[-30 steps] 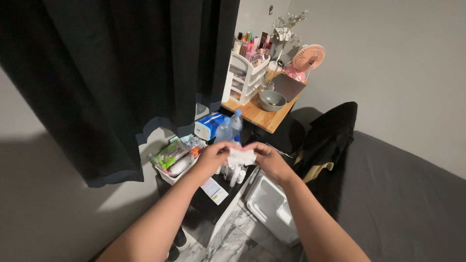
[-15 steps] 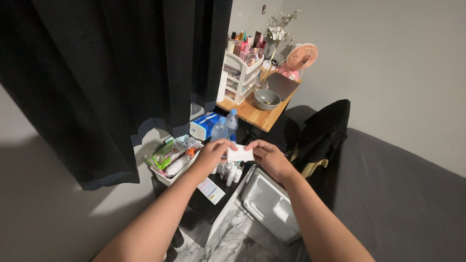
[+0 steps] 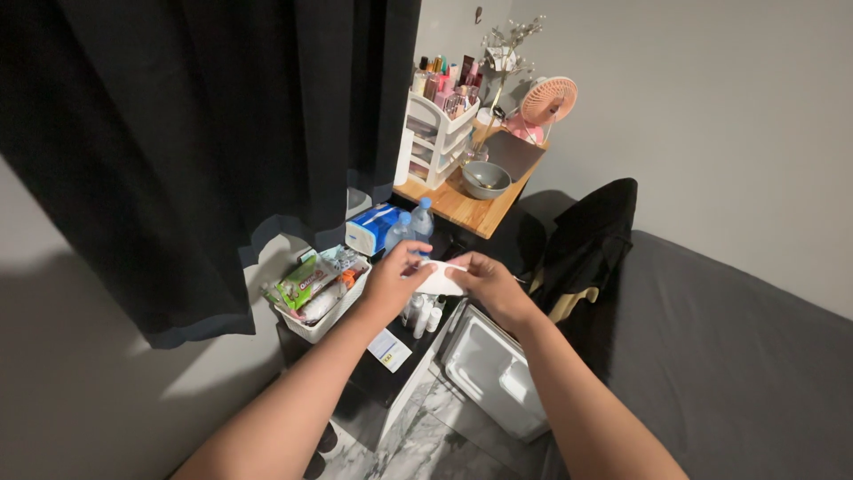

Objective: The recorder cleans the interior of a mini-fridge using a wet wipe.

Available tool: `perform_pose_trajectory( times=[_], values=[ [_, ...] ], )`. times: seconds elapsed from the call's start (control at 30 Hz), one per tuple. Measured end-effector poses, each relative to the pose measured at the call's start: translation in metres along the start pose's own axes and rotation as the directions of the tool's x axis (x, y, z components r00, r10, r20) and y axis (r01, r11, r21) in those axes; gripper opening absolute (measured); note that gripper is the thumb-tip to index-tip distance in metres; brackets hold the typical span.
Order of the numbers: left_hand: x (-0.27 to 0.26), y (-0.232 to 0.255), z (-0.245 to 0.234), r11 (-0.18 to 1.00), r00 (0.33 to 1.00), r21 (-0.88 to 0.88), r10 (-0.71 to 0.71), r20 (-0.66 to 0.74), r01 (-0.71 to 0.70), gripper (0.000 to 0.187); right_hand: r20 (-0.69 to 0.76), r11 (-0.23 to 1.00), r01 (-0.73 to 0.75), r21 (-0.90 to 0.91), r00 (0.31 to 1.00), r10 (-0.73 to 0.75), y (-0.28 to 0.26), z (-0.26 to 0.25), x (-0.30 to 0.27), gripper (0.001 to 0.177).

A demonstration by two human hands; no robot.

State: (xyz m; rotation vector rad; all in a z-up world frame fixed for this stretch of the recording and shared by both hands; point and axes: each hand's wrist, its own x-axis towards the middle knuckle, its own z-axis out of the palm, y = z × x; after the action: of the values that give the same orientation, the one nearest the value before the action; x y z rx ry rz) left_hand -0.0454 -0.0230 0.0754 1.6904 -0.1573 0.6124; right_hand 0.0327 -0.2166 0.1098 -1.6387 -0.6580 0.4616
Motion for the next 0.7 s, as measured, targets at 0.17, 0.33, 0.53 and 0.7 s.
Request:
perform_pose_trajectory(
  times=[0.17, 0.33, 0.53, 0.7],
  values=[
    [0.002, -0.006, 0.011, 0.994, 0.999, 0.096, -0.046, -0.017, 0.048, 0.027, -0.056, 0.996, -0.034, 0.087, 0.998, 0.039, -0.007, -0.005, -0.017, 0.016],
    [0.007, -0.021, 0.045, 0.993, 0.995, 0.086, 0.074, 0.063, -0.079, 0.021, -0.071, 0.968, -0.128, 0.217, 0.987, 0.146, -0.003, -0.023, -0.044, 0.021],
    [0.005, -0.035, 0.110, 0.998, 0.980, -0.058, 0.020, 0.200, -0.008, 0.021, -0.148, 0.975, -0.136, 0.177, 0.975, 0.163, 0.018, -0.069, -0.088, 0.027],
    [0.007, -0.042, 0.176, 0.998, 0.955, -0.002, 0.058, 0.291, -0.061, 0.019, -0.245, 0.975, -0.209, 0.072, 0.944, 0.221, 0.040, -0.119, -0.121, 0.027]
  ],
)
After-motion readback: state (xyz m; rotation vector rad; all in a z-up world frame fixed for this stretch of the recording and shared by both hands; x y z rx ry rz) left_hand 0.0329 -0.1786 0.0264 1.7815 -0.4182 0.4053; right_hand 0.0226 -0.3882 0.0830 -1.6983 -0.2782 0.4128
